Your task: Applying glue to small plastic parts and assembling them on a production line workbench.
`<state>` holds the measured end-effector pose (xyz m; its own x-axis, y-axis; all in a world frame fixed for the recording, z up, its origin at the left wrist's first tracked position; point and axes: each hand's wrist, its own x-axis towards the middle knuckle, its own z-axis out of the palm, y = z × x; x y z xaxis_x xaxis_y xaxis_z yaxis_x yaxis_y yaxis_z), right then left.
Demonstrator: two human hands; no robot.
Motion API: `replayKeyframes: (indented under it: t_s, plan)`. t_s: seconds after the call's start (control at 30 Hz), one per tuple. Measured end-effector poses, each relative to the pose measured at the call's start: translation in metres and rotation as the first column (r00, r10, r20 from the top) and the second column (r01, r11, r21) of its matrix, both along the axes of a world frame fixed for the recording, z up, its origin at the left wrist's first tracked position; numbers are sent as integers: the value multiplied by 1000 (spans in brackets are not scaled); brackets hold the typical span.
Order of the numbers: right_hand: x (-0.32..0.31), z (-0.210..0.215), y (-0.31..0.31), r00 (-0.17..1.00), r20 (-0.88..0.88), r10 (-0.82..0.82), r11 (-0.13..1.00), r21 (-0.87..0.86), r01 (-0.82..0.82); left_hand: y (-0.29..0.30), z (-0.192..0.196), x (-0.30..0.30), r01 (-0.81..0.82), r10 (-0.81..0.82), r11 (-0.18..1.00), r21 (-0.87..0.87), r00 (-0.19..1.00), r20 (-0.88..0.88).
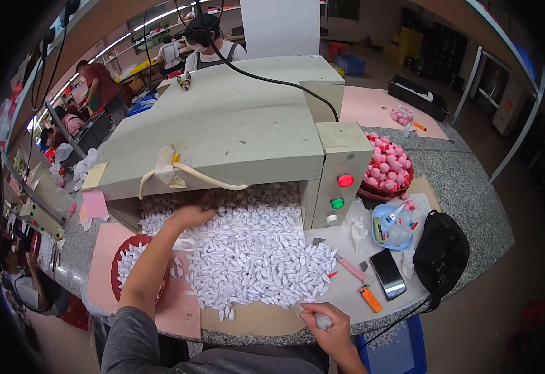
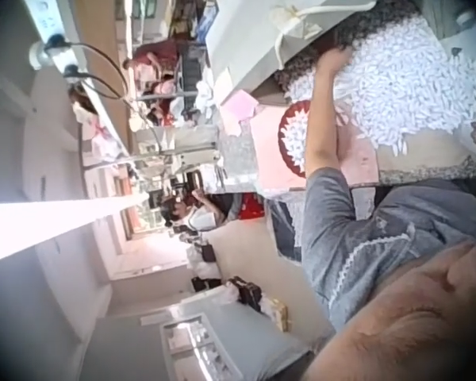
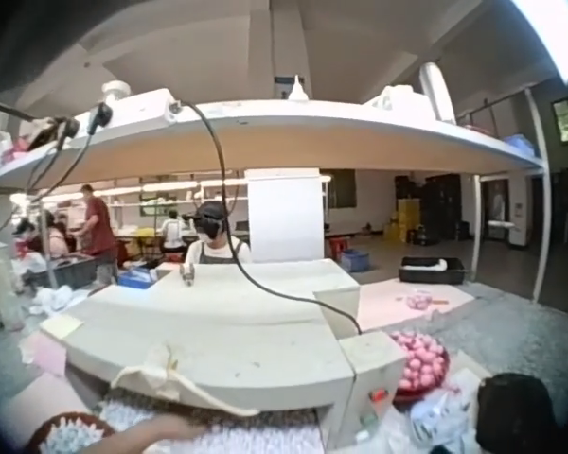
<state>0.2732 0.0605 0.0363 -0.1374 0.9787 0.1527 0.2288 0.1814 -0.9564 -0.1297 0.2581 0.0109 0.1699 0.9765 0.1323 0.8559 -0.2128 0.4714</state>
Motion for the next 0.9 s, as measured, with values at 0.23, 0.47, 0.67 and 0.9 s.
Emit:
replayKeyframes:
  t_s: [0.23, 0.47, 0.67, 0.9]
  plan:
    - [-16, 3, -12, 997, -24, 71, 997, 10, -71, 13, -14, 45, 246, -243, 969, 18, 964, -106]
    - [-25, 14, -31, 998, -41, 43, 975, -216, -51, -64, 23, 59, 136, -135, 985, 107, 991, -14]
    - [-58, 13, -20, 974, 48, 220, 967, -145, -211, -183, 29, 77, 222, 59, 965, -141, 341, 938]
    - [-103, 1, -7, 885, -36, 465, 818, -363, -445, -279, -12, 98, 157, 346, 938, -309, -422, 838]
